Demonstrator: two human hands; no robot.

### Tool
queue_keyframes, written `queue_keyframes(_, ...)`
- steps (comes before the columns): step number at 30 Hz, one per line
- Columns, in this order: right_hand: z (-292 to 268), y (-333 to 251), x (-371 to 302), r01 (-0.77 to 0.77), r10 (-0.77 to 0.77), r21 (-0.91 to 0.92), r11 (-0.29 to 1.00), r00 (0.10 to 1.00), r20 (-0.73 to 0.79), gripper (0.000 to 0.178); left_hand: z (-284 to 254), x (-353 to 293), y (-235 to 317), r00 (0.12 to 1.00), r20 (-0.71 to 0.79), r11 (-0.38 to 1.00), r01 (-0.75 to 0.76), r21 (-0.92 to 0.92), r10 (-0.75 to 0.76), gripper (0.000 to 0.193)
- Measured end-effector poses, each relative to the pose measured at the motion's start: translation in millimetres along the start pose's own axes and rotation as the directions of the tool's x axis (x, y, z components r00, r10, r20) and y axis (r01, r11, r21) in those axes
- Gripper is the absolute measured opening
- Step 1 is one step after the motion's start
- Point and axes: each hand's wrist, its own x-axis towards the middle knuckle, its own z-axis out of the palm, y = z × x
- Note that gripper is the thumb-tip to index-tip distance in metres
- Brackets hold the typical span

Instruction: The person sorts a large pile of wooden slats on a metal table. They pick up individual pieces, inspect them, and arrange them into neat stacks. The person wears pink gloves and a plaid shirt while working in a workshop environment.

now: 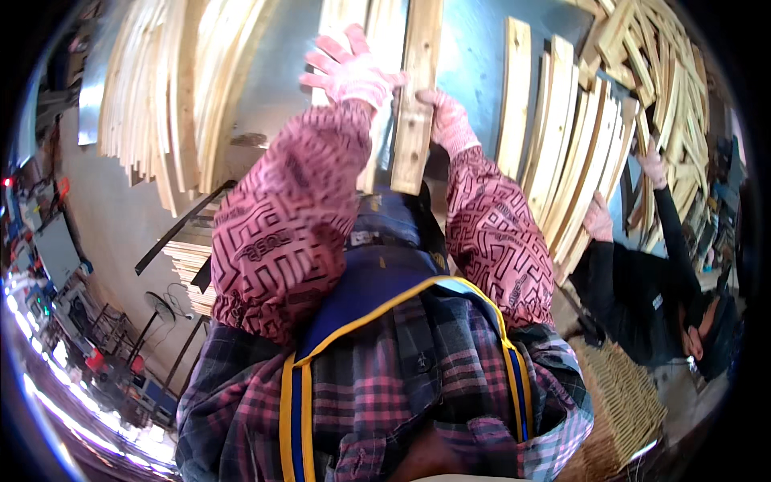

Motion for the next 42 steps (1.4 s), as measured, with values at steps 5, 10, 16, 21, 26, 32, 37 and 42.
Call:
queue_keyframes(5, -21.9, -14.1, -19.8, 0.165, -0.167, 0.033, 0.986, 0.983, 0.076, 0.049, 8.9, 19.2, 2.2, 1.0, -0.017, 0.993, -0.021, -0.115, 0.019, 0.12)
queue_keyframes(10, -29.3, 3.4, -15.6, 0.037, -0.067, 0.146, 0.989, 0.977, 0.205, 0.051, -10.6, 30.6, -38.6, 0.975, -0.008, 0.916, -0.212, -0.342, 0.222, 0.087)
queue_keyframes(16, 50.1, 4.2, -29.8, 0.282, -0.348, -0.574, 0.769, 0.937, -0.006, 0.031, 33.7, 86.4, -135.5, 0.747, 0.294, -0.057, 0.405, -0.913, 0.596, 0.065)
queue_keyframes(21, 110.7, 23.4, -20.2, 0.272, -0.328, -0.958, 0.09, 0.916, 0.229, 0.041, 105.0, 86.0, -199.7, 0.899, -0.127, 0.013, -0.146, -0.989, 0.418, 0.035)
queue_keyframes(26, 77.4, 25.8, 26.0, 0.241, -0.291, -0.899, 0.366, 0.947, 0.135, 0.036, 21.5, 84.4, -192.2, 0.864, 0.04, 0.864, -0.502, -0.017, 0.503, 0.046)
queue_keyframes(32, 33.5, -6.6, 20.2, 0.307, -0.334, -0.624, 0.719, 0.939, 0.078, 0.048, -72.5, 24.8, -151.8, 0.89, 0.393, 0.629, 0.172, -0.758, 0.231, 0.066)
queue_keyframes(37, 72.6, -35.6, -32.3, 0.162, -0.175, -0.198, 0.967, 0.984, -0.045, 0.061, 33.4, 79.2, -125.7, 0.888, -0.151, 0.807, -0.458, -0.372, 0.434, 0.086)
queue_keyframes(42, 50.9, -39.1, -23.3, 0.255, -0.264, -0.104, 0.962, 0.96, -0.097, 0.049, -25.4, 11.9, -39.5, 0.984, -0.063, 0.977, -0.159, 0.146, 0.169, 0.093)
